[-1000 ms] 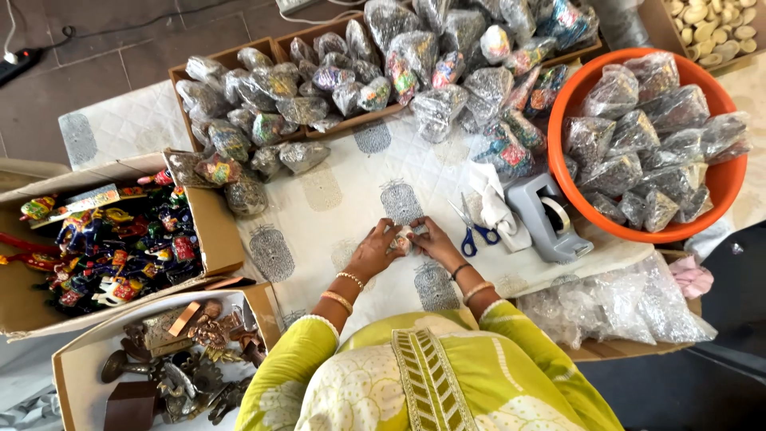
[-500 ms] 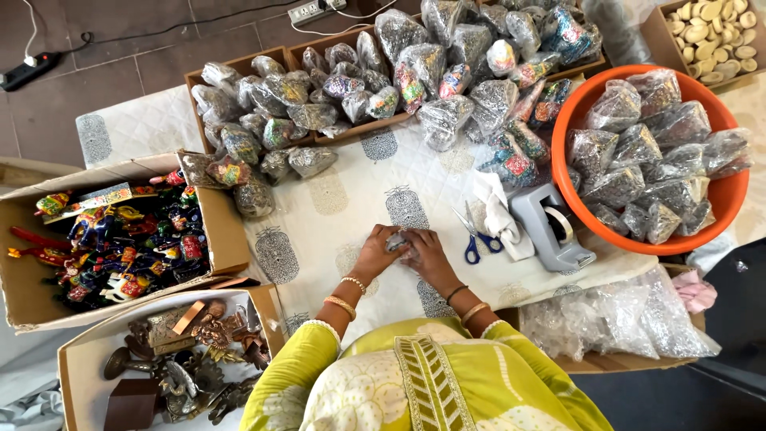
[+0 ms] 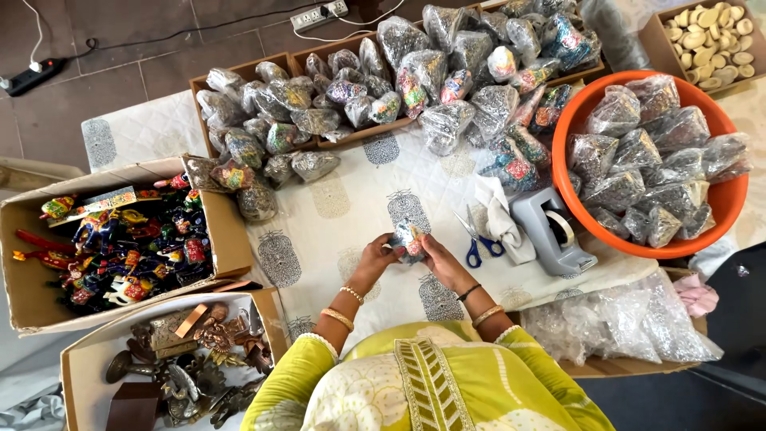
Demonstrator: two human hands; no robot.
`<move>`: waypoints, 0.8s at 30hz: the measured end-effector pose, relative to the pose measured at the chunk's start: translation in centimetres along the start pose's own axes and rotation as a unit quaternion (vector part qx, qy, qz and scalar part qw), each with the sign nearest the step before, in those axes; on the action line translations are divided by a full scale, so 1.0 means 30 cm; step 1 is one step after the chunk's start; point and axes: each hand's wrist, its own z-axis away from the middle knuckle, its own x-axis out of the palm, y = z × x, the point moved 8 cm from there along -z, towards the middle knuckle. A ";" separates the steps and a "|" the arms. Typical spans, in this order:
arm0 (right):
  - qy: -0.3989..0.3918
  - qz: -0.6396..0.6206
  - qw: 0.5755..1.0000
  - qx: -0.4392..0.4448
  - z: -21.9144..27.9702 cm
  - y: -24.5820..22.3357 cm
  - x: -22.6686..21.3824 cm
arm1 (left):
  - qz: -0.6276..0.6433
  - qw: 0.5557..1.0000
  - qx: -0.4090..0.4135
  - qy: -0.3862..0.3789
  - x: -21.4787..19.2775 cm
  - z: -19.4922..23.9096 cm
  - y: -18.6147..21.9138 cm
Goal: The person wraps decorative items in plastic and secures them with tape before placing them into a box.
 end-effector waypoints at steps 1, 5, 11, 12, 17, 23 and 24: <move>0.000 0.000 1.000 0.000 0.001 0.001 0.006 | 0.000 1.000 0.000 -0.001 0.003 -0.003 -0.007; 0.038 0.040 0.997 -0.053 -0.006 0.014 -0.008 | 0.045 0.998 0.019 0.032 0.013 0.005 0.015; 0.060 0.035 0.997 -0.042 -0.003 0.006 -0.011 | 0.058 0.997 0.036 0.036 0.023 0.012 0.015; 0.060 0.050 0.997 -0.029 -0.010 0.016 -0.019 | 0.055 0.997 0.029 0.036 0.017 0.014 0.007; 0.002 0.209 0.977 -0.051 -0.016 0.006 -0.034 | -0.109 0.993 0.022 0.029 -0.021 0.020 0.052; -0.055 0.421 0.902 -0.083 0.001 -0.097 0.113 | -0.148 0.989 0.013 -0.002 -0.025 0.070 0.146; -0.059 0.440 0.893 -0.071 0.002 -0.102 0.135 | -0.205 0.978 0.028 0.008 -0.027 0.076 0.158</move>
